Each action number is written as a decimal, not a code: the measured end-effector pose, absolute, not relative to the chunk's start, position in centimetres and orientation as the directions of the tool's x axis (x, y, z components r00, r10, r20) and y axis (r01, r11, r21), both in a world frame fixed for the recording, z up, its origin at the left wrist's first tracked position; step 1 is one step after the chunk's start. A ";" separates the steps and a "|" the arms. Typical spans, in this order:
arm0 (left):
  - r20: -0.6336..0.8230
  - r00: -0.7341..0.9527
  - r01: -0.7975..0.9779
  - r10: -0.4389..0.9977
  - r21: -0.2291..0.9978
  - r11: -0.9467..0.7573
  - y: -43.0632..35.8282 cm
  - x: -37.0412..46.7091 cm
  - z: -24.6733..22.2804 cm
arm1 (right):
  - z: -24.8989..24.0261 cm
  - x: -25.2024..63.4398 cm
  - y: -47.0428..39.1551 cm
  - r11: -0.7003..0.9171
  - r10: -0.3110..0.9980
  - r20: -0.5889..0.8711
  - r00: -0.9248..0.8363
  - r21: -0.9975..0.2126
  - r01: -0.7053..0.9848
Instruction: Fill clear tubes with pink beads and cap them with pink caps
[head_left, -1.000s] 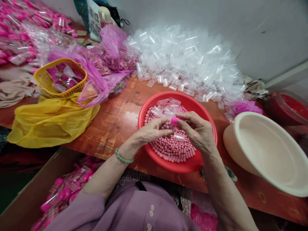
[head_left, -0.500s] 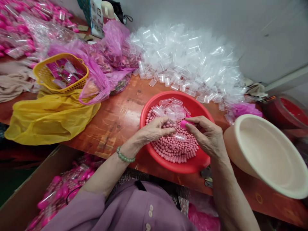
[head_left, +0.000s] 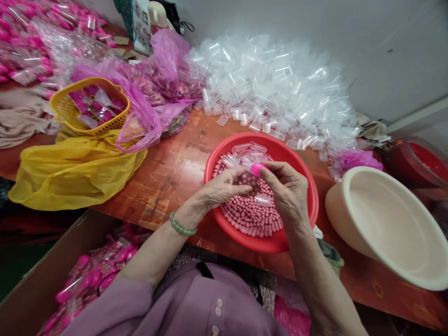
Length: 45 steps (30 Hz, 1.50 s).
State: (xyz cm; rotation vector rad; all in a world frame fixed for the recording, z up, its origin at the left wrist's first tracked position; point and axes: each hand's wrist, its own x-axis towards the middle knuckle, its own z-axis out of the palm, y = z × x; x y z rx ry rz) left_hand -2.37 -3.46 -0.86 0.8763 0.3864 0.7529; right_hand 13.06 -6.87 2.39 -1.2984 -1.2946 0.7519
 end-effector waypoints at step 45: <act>0.024 0.681 -0.338 0.732 0.897 0.285 -3.2 -2.3 -0.9 | 1.1 12.6 -7.0 0.297 0.906 0.391 0.161 -0.860 0.414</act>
